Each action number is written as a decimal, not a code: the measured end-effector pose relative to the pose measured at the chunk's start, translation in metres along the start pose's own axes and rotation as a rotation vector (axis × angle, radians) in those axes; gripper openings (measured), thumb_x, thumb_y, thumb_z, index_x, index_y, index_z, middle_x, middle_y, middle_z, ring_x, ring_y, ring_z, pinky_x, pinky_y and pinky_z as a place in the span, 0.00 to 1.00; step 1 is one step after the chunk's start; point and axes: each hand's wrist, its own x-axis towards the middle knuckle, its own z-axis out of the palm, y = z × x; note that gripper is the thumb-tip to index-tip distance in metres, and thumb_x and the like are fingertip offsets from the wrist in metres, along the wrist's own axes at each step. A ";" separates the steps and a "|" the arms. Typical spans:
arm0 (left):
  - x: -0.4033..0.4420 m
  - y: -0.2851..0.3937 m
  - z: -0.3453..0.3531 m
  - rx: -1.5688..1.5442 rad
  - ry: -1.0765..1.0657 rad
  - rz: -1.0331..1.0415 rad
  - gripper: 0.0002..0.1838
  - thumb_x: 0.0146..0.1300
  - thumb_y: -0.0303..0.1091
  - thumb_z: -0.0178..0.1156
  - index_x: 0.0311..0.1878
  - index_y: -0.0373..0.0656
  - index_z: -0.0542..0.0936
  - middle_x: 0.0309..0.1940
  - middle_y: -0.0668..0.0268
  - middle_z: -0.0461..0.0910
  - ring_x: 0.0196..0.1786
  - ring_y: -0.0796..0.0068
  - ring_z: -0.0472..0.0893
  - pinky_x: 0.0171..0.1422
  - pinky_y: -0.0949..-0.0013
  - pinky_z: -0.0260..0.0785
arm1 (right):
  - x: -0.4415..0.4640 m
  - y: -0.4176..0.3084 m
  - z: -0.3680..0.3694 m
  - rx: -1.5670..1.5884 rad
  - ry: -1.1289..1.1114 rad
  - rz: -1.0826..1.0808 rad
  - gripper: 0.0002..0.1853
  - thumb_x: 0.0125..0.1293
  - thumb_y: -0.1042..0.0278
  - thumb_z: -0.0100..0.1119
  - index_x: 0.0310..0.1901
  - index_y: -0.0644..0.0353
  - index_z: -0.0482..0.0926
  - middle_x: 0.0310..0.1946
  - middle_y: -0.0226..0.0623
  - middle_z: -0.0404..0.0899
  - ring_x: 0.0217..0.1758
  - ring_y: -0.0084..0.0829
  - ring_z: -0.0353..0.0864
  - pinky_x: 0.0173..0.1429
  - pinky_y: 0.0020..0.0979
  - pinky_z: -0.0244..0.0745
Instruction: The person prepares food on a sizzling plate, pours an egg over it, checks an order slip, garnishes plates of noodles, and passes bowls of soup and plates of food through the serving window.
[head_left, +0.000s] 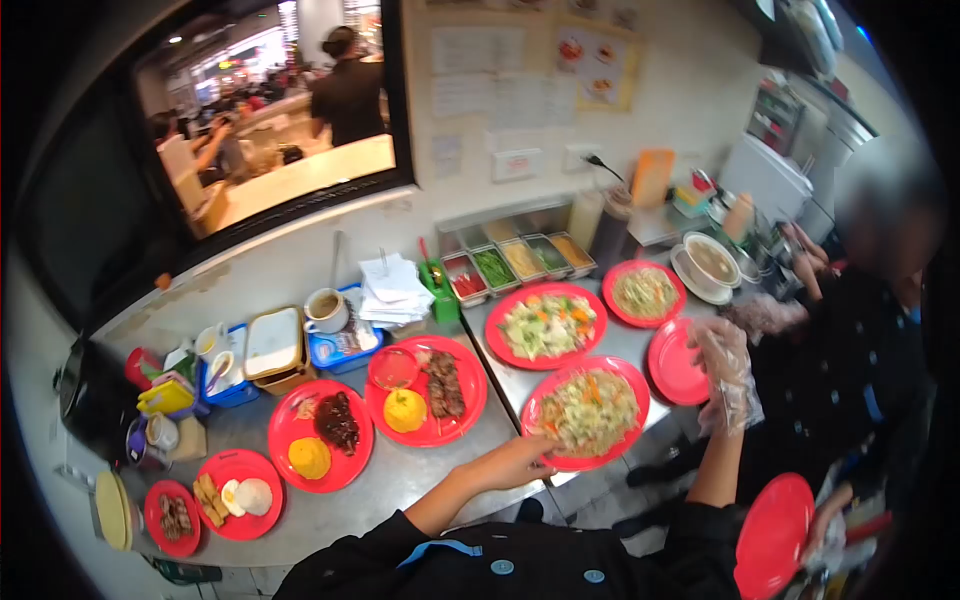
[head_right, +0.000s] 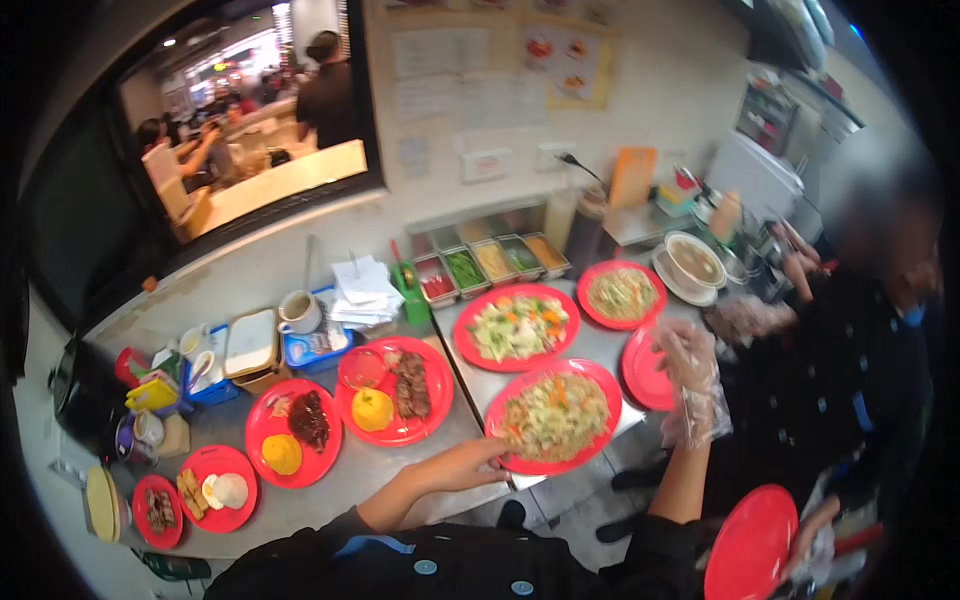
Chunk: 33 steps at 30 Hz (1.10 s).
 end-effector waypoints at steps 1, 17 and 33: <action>-0.001 -0.004 -0.001 -0.035 -0.023 -0.081 0.23 0.59 0.36 0.59 0.56 0.39 0.69 0.43 0.53 0.75 0.44 0.62 0.78 0.48 0.65 0.71 | 0.007 -0.001 0.002 0.017 -0.012 0.008 0.14 0.58 0.63 0.57 0.38 0.67 0.77 0.27 0.33 0.76 0.26 0.20 0.75 0.20 0.19 0.67; 0.004 -0.002 -0.021 -0.001 0.464 -0.834 0.55 0.58 0.42 0.58 0.64 0.38 0.19 0.30 0.40 0.77 0.36 0.46 0.80 0.42 0.56 0.70 | 0.133 0.053 0.001 0.263 -0.267 -0.099 0.08 0.60 0.67 0.56 0.33 0.63 0.76 0.26 0.32 0.74 0.25 0.19 0.71 0.25 0.19 0.66; -0.039 -0.020 -0.024 0.068 0.767 -0.875 0.57 0.56 0.45 0.59 0.64 0.35 0.20 0.28 0.40 0.76 0.33 0.44 0.78 0.41 0.56 0.70 | 0.107 0.057 0.058 0.242 -0.279 0.036 0.08 0.59 0.69 0.56 0.38 0.64 0.75 0.21 0.33 0.75 0.17 0.19 0.72 0.17 0.18 0.64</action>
